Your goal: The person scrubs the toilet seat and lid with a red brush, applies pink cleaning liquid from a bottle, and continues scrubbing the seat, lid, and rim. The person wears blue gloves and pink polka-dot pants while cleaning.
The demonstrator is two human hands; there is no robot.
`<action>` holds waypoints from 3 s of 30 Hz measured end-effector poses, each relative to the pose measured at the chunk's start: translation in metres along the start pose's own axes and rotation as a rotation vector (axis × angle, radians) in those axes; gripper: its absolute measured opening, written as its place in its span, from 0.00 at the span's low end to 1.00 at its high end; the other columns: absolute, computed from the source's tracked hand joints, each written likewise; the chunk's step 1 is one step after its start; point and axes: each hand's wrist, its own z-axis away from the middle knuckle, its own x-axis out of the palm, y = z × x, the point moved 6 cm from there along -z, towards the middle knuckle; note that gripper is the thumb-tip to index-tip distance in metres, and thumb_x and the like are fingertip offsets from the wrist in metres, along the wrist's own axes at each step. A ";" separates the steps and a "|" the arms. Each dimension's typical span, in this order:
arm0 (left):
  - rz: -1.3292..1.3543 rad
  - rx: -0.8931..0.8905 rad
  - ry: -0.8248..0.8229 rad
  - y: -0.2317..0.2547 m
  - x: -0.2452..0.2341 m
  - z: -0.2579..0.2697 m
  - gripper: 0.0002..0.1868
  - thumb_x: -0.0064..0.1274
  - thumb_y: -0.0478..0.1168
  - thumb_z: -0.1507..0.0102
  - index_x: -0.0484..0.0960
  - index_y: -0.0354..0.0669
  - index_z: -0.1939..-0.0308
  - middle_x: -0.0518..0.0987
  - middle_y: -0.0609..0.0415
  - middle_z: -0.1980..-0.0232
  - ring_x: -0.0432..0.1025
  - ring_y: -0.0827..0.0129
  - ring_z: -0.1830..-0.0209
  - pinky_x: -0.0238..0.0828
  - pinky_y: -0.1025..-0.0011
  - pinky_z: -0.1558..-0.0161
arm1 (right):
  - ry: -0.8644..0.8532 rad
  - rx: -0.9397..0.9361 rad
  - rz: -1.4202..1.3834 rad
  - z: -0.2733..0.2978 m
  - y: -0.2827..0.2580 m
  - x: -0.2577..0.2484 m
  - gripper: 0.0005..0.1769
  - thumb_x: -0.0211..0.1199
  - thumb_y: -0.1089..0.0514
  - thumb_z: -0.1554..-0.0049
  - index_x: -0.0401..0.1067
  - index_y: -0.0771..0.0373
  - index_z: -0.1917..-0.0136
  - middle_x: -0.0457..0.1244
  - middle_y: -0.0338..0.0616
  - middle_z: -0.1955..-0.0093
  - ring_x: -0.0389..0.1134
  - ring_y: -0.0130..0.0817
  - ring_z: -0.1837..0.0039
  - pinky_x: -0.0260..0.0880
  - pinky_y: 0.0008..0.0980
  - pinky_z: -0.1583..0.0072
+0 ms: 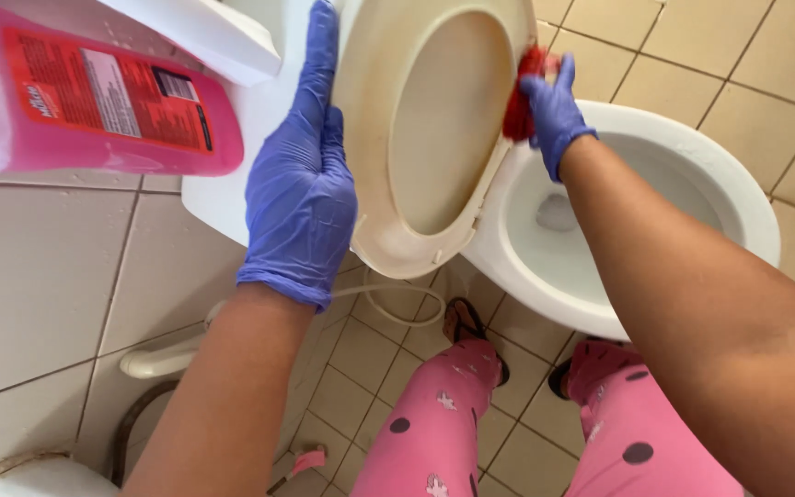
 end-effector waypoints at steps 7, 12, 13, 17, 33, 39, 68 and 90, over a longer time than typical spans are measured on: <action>-0.010 0.046 0.040 -0.002 0.004 0.000 0.30 0.37 0.37 0.25 0.51 0.72 0.21 0.73 0.68 0.22 0.77 0.64 0.47 0.72 0.71 0.43 | -0.018 -0.016 0.099 0.018 -0.019 -0.002 0.35 0.52 0.46 0.47 0.43 0.38 0.29 0.57 0.44 0.57 0.60 0.37 0.61 0.48 0.34 0.69; 0.006 0.018 0.028 -0.002 0.000 -0.004 0.32 0.35 0.36 0.26 0.50 0.74 0.21 0.71 0.72 0.20 0.81 0.76 0.49 0.72 0.77 0.47 | -0.030 0.159 0.278 0.007 0.007 -0.006 0.45 0.53 0.43 0.47 0.41 0.35 0.19 0.62 0.52 0.52 0.63 0.46 0.61 0.53 0.43 0.66; 0.020 0.033 0.023 -0.002 0.000 -0.004 0.32 0.36 0.36 0.26 0.51 0.73 0.21 0.69 0.72 0.20 0.80 0.73 0.41 0.72 0.76 0.42 | -0.034 0.054 0.174 0.022 -0.010 -0.003 0.47 0.53 0.42 0.48 0.40 0.34 0.19 0.64 0.49 0.46 0.65 0.41 0.55 0.54 0.40 0.63; 0.095 0.148 0.073 -0.002 0.004 -0.004 0.27 0.38 0.33 0.23 0.57 0.58 0.22 0.69 0.59 0.21 0.71 0.60 0.21 0.62 0.72 0.22 | -0.019 0.076 0.168 0.005 -0.001 -0.005 0.47 0.51 0.47 0.48 0.38 0.30 0.18 0.63 0.45 0.55 0.64 0.37 0.58 0.59 0.41 0.61; 0.057 0.136 0.087 -0.003 0.003 -0.001 0.28 0.37 0.36 0.23 0.54 0.65 0.21 0.70 0.62 0.20 0.71 0.57 0.21 0.65 0.71 0.25 | 0.006 0.035 0.060 -0.005 0.037 0.001 0.51 0.52 0.42 0.48 0.31 0.30 0.17 0.64 0.41 0.52 0.62 0.34 0.58 0.53 0.36 0.65; 0.109 0.107 0.062 -0.002 0.006 -0.002 0.28 0.36 0.38 0.24 0.52 0.70 0.22 0.75 0.60 0.23 0.73 0.59 0.24 0.67 0.74 0.27 | 0.045 0.201 0.016 0.034 0.110 0.017 0.20 0.53 0.43 0.46 0.49 0.43 0.44 0.61 0.51 0.50 0.67 0.51 0.63 0.53 0.43 0.72; -0.078 0.089 0.220 -0.024 0.016 -0.008 0.19 0.38 0.48 0.27 0.70 0.65 0.32 0.90 0.59 0.53 0.80 0.50 0.59 0.76 0.58 0.57 | 0.036 0.125 0.162 0.029 0.152 0.019 0.39 0.52 0.44 0.45 0.42 0.40 0.24 0.63 0.55 0.51 0.66 0.50 0.61 0.53 0.45 0.70; -0.046 0.293 0.452 -0.017 0.018 0.009 0.13 0.42 0.41 0.25 0.78 0.45 0.40 0.87 0.49 0.50 0.83 0.52 0.50 0.78 0.61 0.46 | 0.141 -0.279 1.064 0.030 0.052 -0.017 0.49 0.59 0.46 0.42 0.38 0.36 0.15 0.58 0.69 0.40 0.65 0.75 0.42 0.68 0.62 0.43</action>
